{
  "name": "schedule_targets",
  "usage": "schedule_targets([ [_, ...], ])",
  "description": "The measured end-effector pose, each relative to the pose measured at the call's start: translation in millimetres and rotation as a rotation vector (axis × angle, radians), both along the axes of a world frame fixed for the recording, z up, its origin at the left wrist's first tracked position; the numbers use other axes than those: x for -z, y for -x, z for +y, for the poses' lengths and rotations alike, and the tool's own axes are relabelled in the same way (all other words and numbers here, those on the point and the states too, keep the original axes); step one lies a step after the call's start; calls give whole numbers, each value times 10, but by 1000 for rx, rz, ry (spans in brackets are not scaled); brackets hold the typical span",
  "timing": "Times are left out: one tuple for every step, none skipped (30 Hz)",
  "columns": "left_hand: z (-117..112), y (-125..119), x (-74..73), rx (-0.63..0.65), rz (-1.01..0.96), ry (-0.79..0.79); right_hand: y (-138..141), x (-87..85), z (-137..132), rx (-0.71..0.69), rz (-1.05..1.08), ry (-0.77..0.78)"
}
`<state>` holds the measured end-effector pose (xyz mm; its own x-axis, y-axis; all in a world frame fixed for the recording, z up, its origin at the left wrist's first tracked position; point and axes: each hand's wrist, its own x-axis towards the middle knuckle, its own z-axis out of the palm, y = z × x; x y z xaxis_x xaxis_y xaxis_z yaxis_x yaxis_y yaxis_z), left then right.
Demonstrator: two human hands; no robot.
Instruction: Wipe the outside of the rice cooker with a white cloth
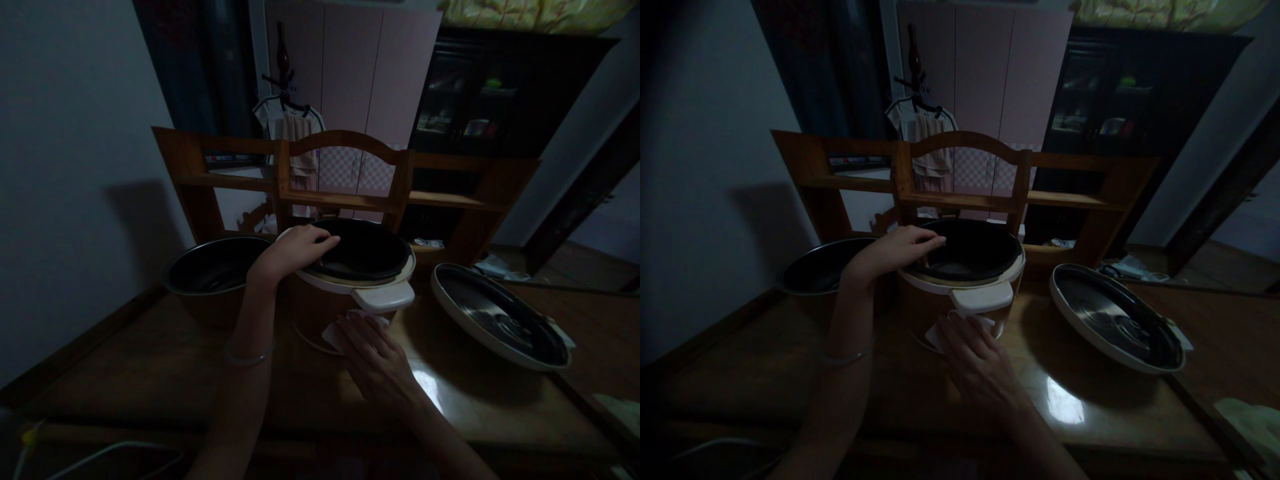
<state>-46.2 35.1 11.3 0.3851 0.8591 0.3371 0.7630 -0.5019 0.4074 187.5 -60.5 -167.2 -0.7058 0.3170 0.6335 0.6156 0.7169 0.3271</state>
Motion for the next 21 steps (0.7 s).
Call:
schedule_targets([
  [4, 1, 2, 0, -3, 1, -11, 1, 3, -5, -6, 3],
  [8, 2, 5, -1, -5, 2, -24, 4, 8, -13, -9, 1],
  [11, 4, 6, -1, -7, 3, -40, 12, 15, -16, -16, 2],
  [13, 6, 8, 0, -7, 4, -58, 25, 26, -12, -27, 5],
  [14, 8, 8, 1, -6, 4, -77, 47, 40, 1, -38, 10],
  [14, 9, 8, 2, -5, 3, -98, 77, 59, 17, -45, 15],
  [13, 10, 8, 3, -4, 0, -118, 115, 80, 33, -50, 17],
  [12, 10, 8, 3, -2, -2, -137, 159, 104, 46, -52, 15],
  [11, 10, 8, 1, -1, -5, -155, 207, 129, 57, -52, 13],
  [11, 9, 7, -3, 0, -5, -170, 253, 153, 66, -49, 11],
  [10, 7, 7, -8, 2, -4, -183, 294, 176, 76, -45, 13],
  [8, 4, 6, -11, 3, -2, -191, 323, 195, 82, -41, 16],
  [6, 1, 4, -13, 4, -1, -196, 336, 209, 86, -37, 22],
  [3, -4, 1, -14, 4, 0, -194, 330, 220, 87, -38, 28],
  [-2, -10, -2, -14, 4, -1, -183, 302, 225, 85, -45, 32],
  [-8, -18, -7, -14, 6, -1, -163, 253, 227, 78, -59, 31],
  [-15, -26, -12, -16, 9, -1, -130, 186, 227, 66, -75, 27],
  [-23, -35, -18, -21, 13, 0, -83, 105, 224, 51, -94, 21],
  [-31, -44, -22, -27, 18, 1, -21, 18, 222, 30, -106, 9],
  [-37, -52, -26, -35, 24, 1, 53, -68, 221, 0, -103, -8],
  [-43, -59, -28, -41, 27, -1, 137, -146, 223, -16, -109, -10],
])
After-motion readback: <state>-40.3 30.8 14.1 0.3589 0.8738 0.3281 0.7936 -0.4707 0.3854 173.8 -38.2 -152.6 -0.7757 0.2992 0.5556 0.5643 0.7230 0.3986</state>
